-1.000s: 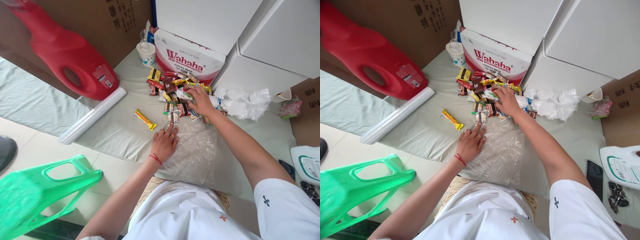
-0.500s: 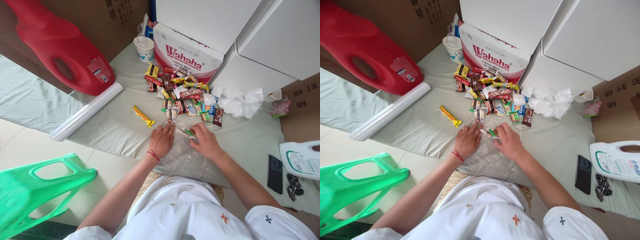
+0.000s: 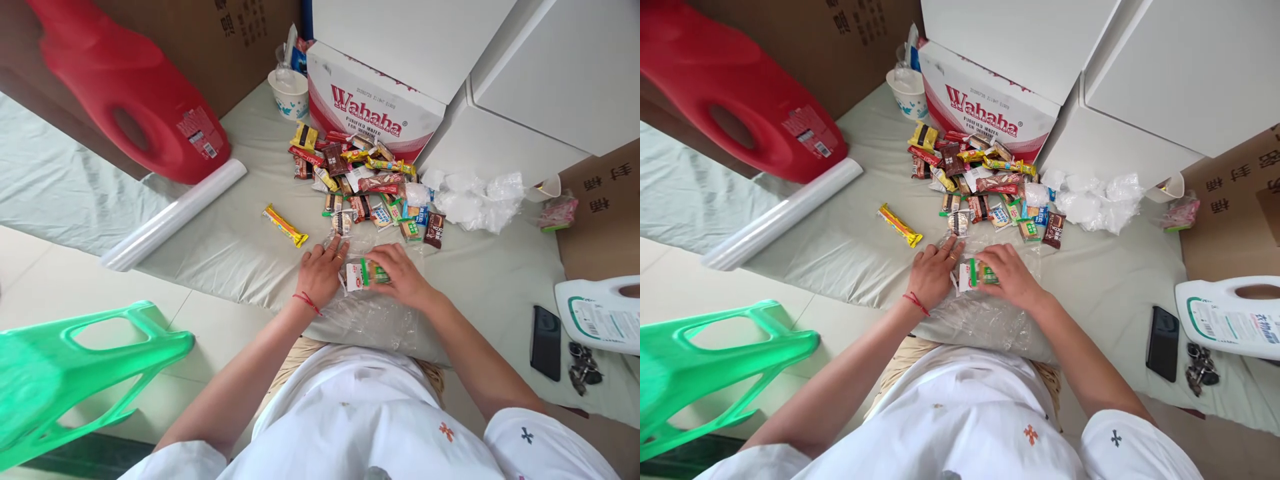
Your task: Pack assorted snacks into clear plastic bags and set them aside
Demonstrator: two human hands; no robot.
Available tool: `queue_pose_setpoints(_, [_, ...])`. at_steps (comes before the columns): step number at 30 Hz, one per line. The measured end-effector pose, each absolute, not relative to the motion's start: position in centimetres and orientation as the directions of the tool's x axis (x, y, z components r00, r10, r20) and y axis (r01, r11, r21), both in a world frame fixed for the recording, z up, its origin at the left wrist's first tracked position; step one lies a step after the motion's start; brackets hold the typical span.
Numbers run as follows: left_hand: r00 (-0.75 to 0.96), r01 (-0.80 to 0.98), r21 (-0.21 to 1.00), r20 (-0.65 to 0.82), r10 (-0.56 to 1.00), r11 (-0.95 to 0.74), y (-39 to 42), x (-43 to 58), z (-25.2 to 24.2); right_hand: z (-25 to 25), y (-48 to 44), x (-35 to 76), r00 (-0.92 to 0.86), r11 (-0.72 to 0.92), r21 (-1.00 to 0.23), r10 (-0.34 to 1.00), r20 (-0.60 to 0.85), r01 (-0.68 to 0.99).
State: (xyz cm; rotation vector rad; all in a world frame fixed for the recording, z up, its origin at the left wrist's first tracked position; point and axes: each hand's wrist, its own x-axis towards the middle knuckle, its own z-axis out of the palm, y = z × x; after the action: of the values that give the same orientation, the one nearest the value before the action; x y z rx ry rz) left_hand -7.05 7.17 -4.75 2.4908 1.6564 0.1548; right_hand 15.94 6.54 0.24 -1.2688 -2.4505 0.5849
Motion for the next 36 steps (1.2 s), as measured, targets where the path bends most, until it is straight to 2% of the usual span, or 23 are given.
queue_pose_setpoints(3, [0.380, 0.911, 0.170, 0.005, 0.925, -0.375, 7.1, -7.0, -4.7, -0.7, 6.9, 15.1, -0.653, 0.577, -0.410, 0.754, -0.065, 0.707])
queue_pose_setpoints(5, [0.377, 0.912, 0.175, 0.007, 0.926, -0.372, 7.1, -6.9, -4.7, -1.0, 6.9, 15.5, -0.654, 0.571, -0.407, 0.751, -0.094, 0.713])
queue_pose_setpoints(12, [0.371, 0.909, 0.203, -0.005, 0.929, -0.363, 7.1, -6.9, -4.8, 1.0, 7.1, 16.7, -0.654, 0.568, -0.500, 0.756, 0.002, 0.654])
queue_pose_setpoints(18, [0.378, 0.908, 0.193, 0.007, 0.926, -0.372, 7.1, -7.0, -4.8, -1.2, 6.8, 12.8, -0.712, 0.649, -0.346, 0.698, -0.083, 0.677])
queue_pose_setpoints(21, [0.374, 0.911, 0.179, 0.019, 0.927, -0.371, 7.0, -6.9, -4.8, -1.3, 6.4, 13.1, -0.713, 0.665, -0.309, 0.698, -0.066, 0.680])
queue_pose_setpoints(26, [0.366, 0.917, 0.163, 0.017, 0.931, -0.363, 7.1, -6.7, -4.7, 1.2, 5.9, 14.7, -0.610, 0.574, -0.294, 0.791, -0.040, 0.764])
queue_pose_setpoints(31, [0.333, 0.930, 0.152, 0.042, 0.942, -0.335, 6.9, -6.7, -4.7, 0.0, 5.2, 13.5, -0.539, 0.519, -0.180, 0.837, -0.090, 0.836])
queue_pose_setpoints(33, [0.312, 0.938, 0.139, 0.054, 0.949, -0.317, 6.8, -6.8, -4.7, -0.9, 5.1, 13.3, -0.534, 0.511, -0.195, 0.840, -0.095, 0.837])
queue_pose_setpoints(36, [0.316, 0.939, 0.125, 0.058, 0.947, -0.321, 6.6, -6.9, -4.8, -0.9, 5.9, 14.3, -0.534, 0.502, -0.331, 0.845, -0.008, 0.799])
